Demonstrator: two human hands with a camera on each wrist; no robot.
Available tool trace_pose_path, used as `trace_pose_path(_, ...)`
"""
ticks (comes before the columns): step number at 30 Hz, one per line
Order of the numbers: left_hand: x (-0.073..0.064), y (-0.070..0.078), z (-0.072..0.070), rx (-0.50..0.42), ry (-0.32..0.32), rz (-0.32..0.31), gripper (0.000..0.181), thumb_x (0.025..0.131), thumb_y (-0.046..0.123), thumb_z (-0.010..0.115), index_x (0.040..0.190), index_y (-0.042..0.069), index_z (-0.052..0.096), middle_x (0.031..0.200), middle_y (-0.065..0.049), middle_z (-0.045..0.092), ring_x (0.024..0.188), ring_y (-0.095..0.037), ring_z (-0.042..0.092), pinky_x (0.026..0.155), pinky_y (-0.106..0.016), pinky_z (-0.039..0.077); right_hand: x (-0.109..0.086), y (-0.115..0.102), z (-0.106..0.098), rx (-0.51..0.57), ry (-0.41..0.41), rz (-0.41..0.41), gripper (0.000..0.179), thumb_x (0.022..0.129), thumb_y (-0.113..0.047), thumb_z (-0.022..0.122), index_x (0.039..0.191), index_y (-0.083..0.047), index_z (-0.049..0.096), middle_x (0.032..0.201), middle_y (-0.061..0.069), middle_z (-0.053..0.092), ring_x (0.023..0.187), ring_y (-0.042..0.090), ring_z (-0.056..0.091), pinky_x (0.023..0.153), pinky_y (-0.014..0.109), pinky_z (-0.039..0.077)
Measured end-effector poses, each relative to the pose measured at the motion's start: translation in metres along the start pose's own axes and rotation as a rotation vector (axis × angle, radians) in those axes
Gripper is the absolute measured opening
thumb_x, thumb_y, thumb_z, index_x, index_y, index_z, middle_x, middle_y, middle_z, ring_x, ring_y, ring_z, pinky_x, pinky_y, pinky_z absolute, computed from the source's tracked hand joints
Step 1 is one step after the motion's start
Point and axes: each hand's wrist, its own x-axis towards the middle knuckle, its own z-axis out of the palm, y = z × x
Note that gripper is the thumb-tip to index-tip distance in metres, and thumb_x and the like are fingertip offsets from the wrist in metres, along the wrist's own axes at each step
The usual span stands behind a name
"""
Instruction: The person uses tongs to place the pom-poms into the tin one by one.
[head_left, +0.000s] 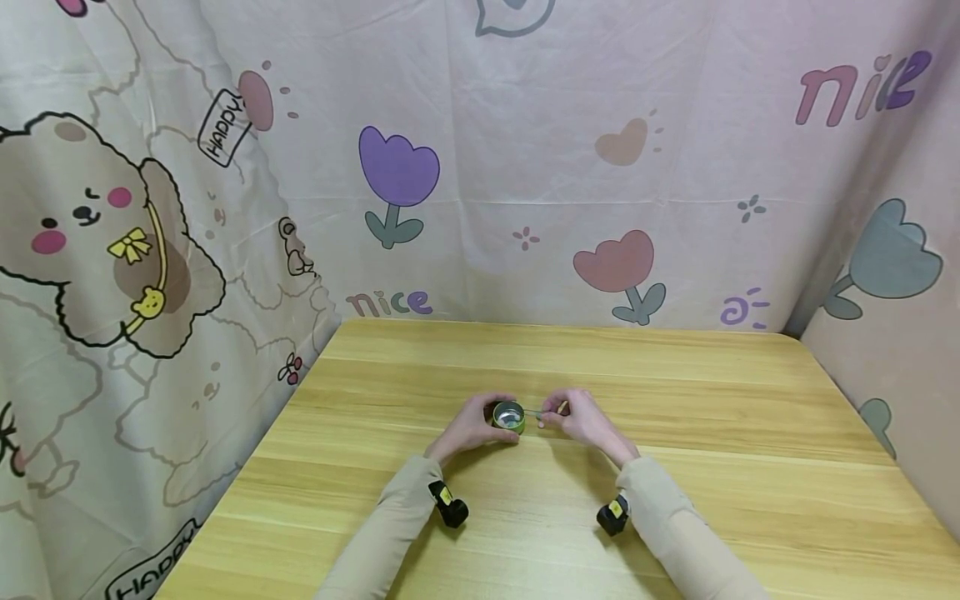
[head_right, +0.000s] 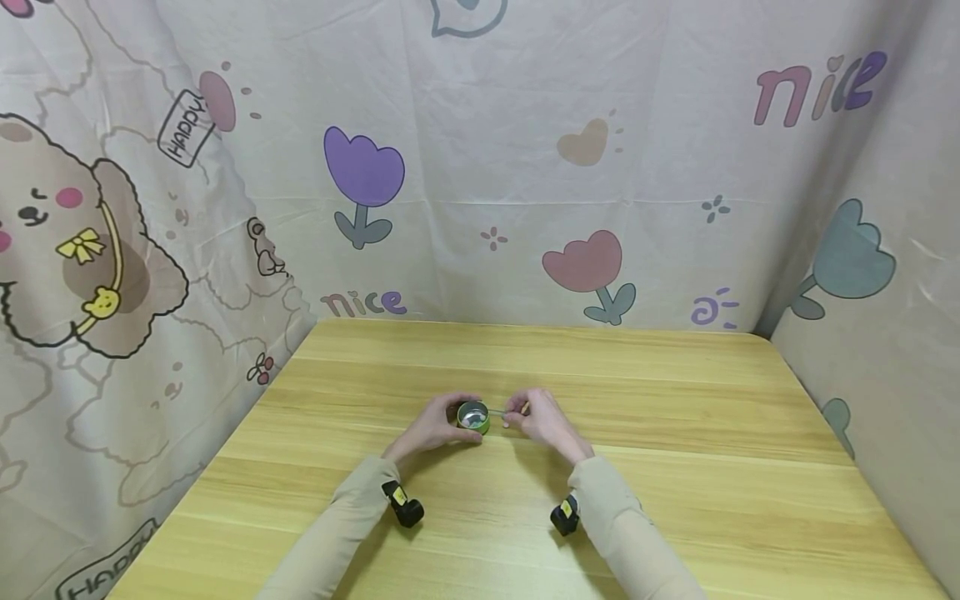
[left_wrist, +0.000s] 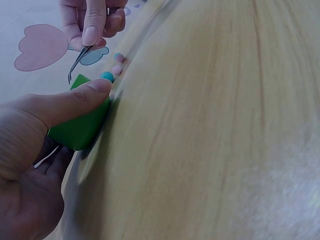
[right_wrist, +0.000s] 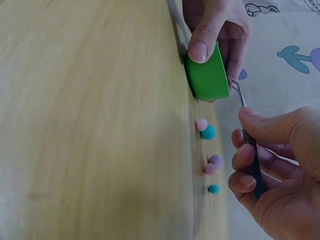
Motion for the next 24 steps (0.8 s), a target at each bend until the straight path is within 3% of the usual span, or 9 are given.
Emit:
trace_pose_path(5,0.000,0.000,0.000,-0.003,-0.001,-0.010,0.068,0.076,0.006,0.086,0.135,-0.005,0.055,0.128,-0.022,0.065,0.115,-0.035,0.065,0.103,-0.046,0.054,-0.004,0.002,-0.004,0.019,0.011,0.033,0.007,0.092,-0.005,0.069,0.095,0.000,0.071,0.096,0.016,0.073,0.071,0.014,0.060,0.057,0.018,0.048)
trace_pose_path(9,0.000,-0.001,0.000,0.005,-0.001,-0.013,0.068,0.076,0.007,0.087,0.135,-0.005,0.055,0.128,-0.022,0.065,0.115,-0.035,0.065,0.103,-0.046,0.054,-0.009,0.005,-0.008,0.014,0.031,0.055,0.006,0.092,-0.005,0.069,0.094,0.000,0.070,0.104,0.019,0.075,0.067,0.011,0.055,0.054,0.017,0.046)
trace_pose_path(14,0.000,-0.001,0.000,0.008,-0.001,-0.015,0.068,0.076,0.006,0.086,0.135,-0.004,0.055,0.127,-0.022,0.065,0.116,-0.036,0.065,0.103,-0.046,0.054,-0.014,0.010,-0.014,-0.010,0.052,0.057,0.006,0.092,-0.006,0.069,0.092,-0.001,0.071,0.086,0.011,0.071,0.061,0.009,0.050,0.050,0.017,0.040)
trace_pose_path(24,0.000,-0.002,0.000,0.008,-0.003,-0.023,0.068,0.077,0.007,0.086,0.136,-0.004,0.055,0.129,-0.022,0.064,0.117,-0.035,0.065,0.103,-0.046,0.054,-0.021,0.019,-0.022,-0.013,0.067,0.067,0.009,0.092,-0.009,0.070,0.096,-0.001,0.072,0.085,0.009,0.068,0.066,0.010,0.054,0.053,0.018,0.045)
